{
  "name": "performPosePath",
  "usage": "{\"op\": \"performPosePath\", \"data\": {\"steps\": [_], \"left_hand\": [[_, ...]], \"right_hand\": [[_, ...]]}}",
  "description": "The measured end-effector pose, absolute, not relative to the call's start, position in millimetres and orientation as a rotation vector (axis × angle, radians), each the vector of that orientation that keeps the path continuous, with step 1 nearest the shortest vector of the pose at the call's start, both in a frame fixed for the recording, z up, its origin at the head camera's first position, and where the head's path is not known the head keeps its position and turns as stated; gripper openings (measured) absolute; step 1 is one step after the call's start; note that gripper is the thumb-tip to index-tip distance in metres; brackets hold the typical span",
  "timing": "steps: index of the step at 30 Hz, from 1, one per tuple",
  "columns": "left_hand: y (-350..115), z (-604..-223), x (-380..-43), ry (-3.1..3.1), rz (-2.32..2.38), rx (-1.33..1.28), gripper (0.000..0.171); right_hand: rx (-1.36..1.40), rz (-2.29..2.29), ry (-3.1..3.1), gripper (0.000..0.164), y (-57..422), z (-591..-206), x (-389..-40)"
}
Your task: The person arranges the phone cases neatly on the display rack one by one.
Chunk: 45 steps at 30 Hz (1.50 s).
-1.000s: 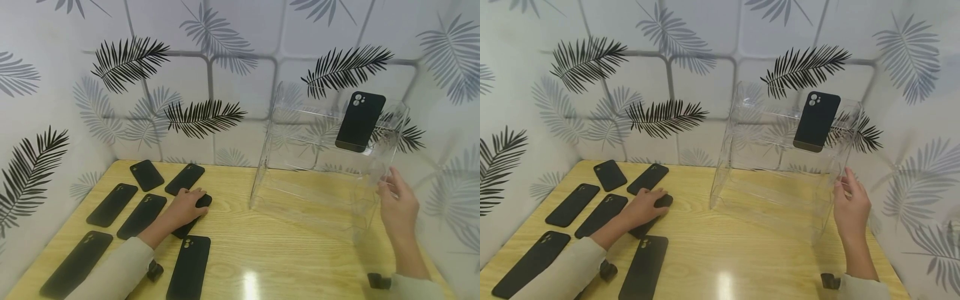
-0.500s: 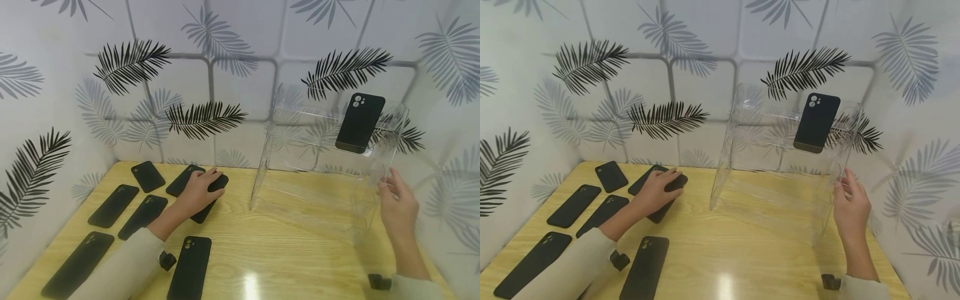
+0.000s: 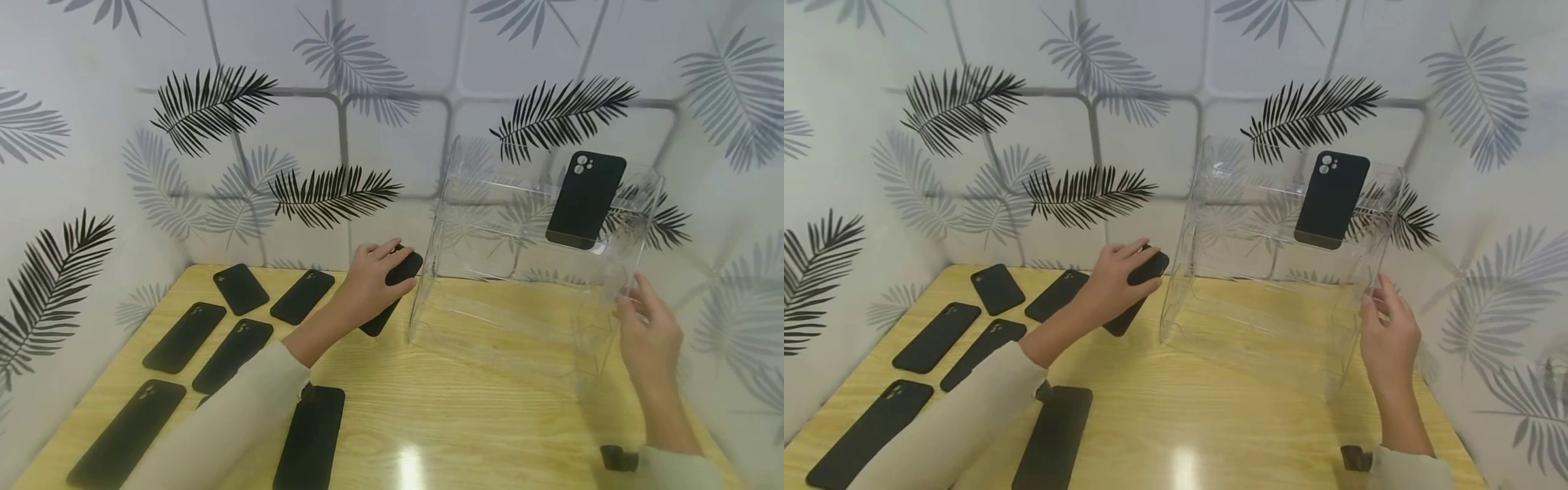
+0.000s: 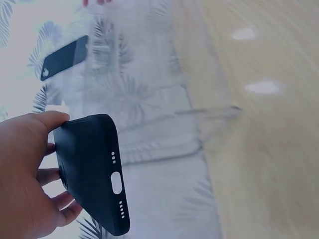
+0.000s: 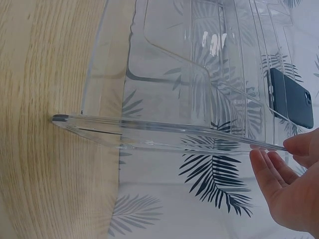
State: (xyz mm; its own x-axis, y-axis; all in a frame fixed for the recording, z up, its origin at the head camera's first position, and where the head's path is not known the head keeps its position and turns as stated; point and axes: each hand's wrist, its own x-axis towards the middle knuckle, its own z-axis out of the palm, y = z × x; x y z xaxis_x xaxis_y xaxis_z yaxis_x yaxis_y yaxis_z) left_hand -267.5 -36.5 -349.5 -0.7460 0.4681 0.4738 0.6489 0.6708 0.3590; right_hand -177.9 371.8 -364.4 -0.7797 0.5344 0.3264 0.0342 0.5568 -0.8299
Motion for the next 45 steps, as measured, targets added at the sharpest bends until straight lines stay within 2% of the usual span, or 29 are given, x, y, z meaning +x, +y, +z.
{"op": "performPosePath", "data": {"steps": [12, 24, 35, 45], "left_hand": [[30, -300, -280, -2.397, -0.701, -1.003, 0.055], [91, -245, -306, -2.442, -0.728, -0.919, 0.058], [139, -216, -322, -2.412, -0.727, -0.796, 0.062], [168, -210, -332, -2.337, -0.783, -0.728, 0.063]], "right_hand": [[-0.473, 1.153, -2.219, 0.050, 376, -368, -178], [-0.425, 1.111, -2.188, 0.048, 377, -369, -181], [-0.445, 1.156, -2.205, 0.050, 375, -367, -183], [-0.448, 1.158, -2.219, 0.049, 375, -368, -181]]}}
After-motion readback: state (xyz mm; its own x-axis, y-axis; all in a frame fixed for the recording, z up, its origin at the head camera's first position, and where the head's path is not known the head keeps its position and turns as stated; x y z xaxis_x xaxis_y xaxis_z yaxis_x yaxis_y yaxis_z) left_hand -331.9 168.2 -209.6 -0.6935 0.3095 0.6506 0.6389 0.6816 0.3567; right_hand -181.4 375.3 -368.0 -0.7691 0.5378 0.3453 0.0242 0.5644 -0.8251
